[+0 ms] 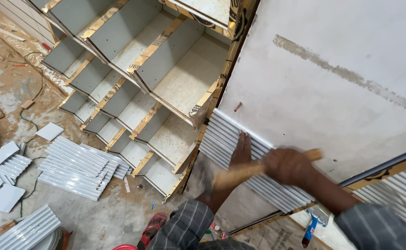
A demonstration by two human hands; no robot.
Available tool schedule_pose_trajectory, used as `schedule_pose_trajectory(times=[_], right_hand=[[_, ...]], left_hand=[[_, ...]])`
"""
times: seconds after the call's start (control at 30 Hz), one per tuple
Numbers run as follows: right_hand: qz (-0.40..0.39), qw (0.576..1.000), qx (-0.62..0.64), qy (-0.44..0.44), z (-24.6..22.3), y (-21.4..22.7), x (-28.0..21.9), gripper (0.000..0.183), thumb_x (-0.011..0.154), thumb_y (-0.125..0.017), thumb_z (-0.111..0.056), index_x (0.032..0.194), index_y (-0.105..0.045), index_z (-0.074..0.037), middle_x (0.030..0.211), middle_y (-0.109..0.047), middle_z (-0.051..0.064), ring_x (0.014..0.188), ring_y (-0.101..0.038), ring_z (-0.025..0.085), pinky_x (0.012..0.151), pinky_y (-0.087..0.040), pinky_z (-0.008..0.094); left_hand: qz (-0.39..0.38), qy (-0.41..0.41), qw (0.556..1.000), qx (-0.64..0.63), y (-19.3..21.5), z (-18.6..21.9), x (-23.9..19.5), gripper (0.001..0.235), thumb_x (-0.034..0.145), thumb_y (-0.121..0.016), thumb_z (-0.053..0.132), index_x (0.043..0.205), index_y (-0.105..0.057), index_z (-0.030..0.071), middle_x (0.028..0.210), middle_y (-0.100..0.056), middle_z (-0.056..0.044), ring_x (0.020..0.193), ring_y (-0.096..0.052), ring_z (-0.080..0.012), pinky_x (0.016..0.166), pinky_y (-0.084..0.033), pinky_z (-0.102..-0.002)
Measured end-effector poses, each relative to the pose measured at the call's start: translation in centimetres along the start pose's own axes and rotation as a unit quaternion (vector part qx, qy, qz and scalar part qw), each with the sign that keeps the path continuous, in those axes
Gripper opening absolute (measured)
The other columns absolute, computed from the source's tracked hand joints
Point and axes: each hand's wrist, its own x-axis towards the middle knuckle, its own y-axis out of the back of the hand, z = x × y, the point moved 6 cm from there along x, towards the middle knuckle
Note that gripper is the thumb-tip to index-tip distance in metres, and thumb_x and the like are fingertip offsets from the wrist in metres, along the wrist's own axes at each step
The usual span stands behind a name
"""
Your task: The person uses a power drill to secure a white corrugated ceiling panel to the ceiling structure. They then use a hammer to drive nails into the panel and finally position another panel into place.
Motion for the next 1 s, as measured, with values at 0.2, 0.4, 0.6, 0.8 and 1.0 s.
schedule_pose_trajectory(times=[0.2, 0.4, 0.6, 0.8, 1.0], right_hand=[[-0.082, 0.980, -0.115, -0.144, 3.2, -0.4, 0.8, 0.021, 0.097, -0.060, -0.027, 0.086, -0.055, -0.009, 0.065, -0.059, 0.005, 0.050, -0.062, 0.019, 0.042, -0.051, 0.037], [0.031, 0.997, -0.072, -0.003, -0.1, 1.3, 0.3, 0.018, 0.093, -0.061, -0.024, 0.086, -0.055, -0.008, 0.062, -0.058, 0.006, 0.047, -0.060, 0.022, 0.041, -0.050, 0.038], [-0.091, 0.958, 0.070, -0.262, 4.3, 1.0, 1.7, 0.030, 0.089, -0.067, -0.033, 0.092, -0.056, -0.005, 0.073, -0.065, 0.011, 0.059, -0.067, 0.030, 0.051, -0.055, 0.044], [-0.084, 0.983, 0.111, -0.124, -3.5, 2.1, -0.2, 0.039, 0.083, -0.069, -0.044, 0.097, -0.059, -0.009, 0.072, -0.067, 0.010, 0.059, -0.069, 0.027, 0.052, -0.055, 0.044], [-0.312, 0.920, 0.100, -0.215, -2.9, -0.8, -4.2, 0.035, 0.095, -0.064, -0.048, 0.101, -0.057, -0.014, 0.074, -0.067, 0.005, 0.060, -0.068, 0.022, 0.052, -0.057, 0.039]], left_hand=[[-0.077, 0.063, 0.995, -0.032, 1.1, 0.7, -0.5, 0.094, 0.084, -0.069, 0.022, 0.161, -0.021, -0.005, 0.166, -0.022, -0.029, 0.154, -0.029, -0.0414, 0.124, -0.036, -0.046], [0.006, 0.013, 1.000, -0.012, 0.6, 0.5, 0.3, 0.102, 0.087, -0.076, 0.027, 0.158, -0.012, -0.010, 0.168, -0.009, -0.035, 0.158, -0.015, -0.0476, 0.121, -0.031, -0.049], [-0.049, 0.012, 0.998, -0.047, 0.1, -0.3, -0.5, 0.108, 0.080, -0.076, 0.022, 0.160, -0.011, -0.010, 0.166, -0.012, -0.035, 0.154, -0.015, -0.0472, 0.124, -0.028, -0.050], [0.016, -0.024, 0.999, -0.027, 0.9, 0.5, -0.8, 0.102, 0.083, -0.071, 0.019, 0.163, -0.014, -0.007, 0.172, -0.012, -0.034, 0.162, -0.015, -0.0454, 0.126, -0.032, -0.049], [-0.001, 0.003, 0.996, -0.085, 0.7, 0.5, -1.3, 0.104, 0.085, -0.075, 0.022, 0.161, -0.011, -0.008, 0.169, -0.003, -0.035, 0.158, -0.009, -0.0460, 0.125, -0.026, -0.051]])
